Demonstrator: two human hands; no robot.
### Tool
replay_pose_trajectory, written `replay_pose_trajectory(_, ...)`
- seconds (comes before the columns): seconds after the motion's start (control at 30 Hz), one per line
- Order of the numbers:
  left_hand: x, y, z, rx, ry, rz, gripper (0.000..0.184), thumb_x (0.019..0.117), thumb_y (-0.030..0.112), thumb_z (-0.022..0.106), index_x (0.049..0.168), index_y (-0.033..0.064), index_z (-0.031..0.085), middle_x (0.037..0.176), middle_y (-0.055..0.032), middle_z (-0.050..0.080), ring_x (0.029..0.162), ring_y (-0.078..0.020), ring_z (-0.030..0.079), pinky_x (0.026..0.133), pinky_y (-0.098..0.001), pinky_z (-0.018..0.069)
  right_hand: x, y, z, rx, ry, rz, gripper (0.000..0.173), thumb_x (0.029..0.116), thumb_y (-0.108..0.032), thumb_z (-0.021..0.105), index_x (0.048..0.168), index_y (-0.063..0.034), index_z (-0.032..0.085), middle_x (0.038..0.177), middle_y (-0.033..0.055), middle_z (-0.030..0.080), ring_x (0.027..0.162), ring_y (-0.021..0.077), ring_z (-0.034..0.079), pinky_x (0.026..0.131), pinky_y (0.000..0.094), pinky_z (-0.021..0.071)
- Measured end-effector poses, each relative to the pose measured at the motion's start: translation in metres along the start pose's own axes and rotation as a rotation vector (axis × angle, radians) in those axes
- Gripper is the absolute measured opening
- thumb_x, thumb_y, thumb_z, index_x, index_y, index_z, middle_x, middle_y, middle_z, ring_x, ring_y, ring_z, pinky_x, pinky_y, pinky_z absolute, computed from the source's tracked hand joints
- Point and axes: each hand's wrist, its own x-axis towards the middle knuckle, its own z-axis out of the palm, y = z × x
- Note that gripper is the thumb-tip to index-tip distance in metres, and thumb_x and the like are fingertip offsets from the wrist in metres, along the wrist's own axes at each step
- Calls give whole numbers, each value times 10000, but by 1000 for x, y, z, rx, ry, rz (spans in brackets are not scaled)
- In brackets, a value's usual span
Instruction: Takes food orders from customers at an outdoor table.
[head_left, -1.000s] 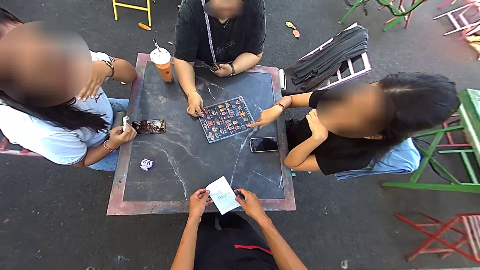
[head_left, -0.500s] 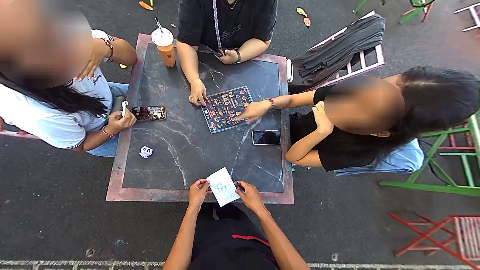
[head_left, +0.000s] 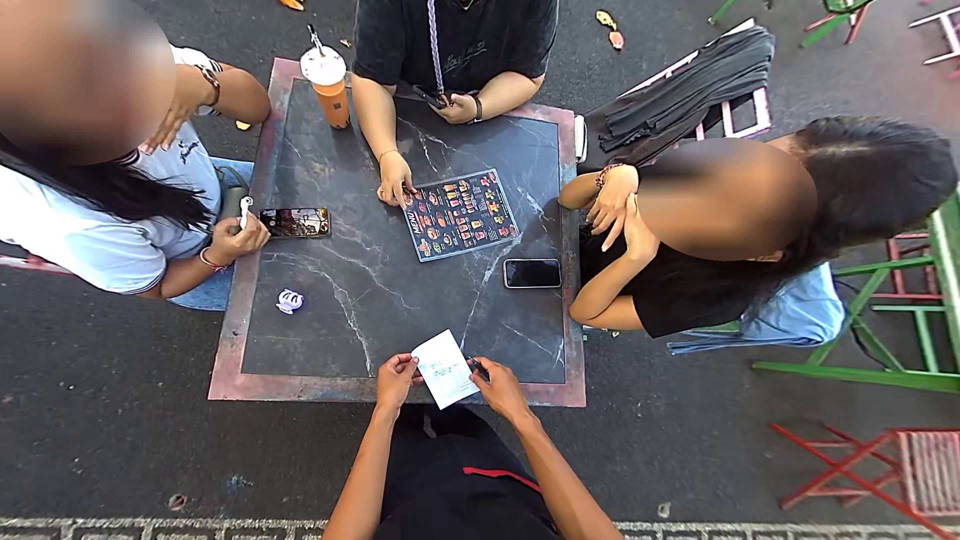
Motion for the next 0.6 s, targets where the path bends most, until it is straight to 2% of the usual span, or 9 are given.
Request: replay_pose_trajectory(0.6,-1,2,-2,-1,10,-1,225,997,113,676,1149,-50,647,944,-158,750,759,-244,759,702,-399,663,0,-4,2,20,6,-7,350,1008,-316,602,1330,-194,668,1109,20,740,1002,171,703,926,446,567)
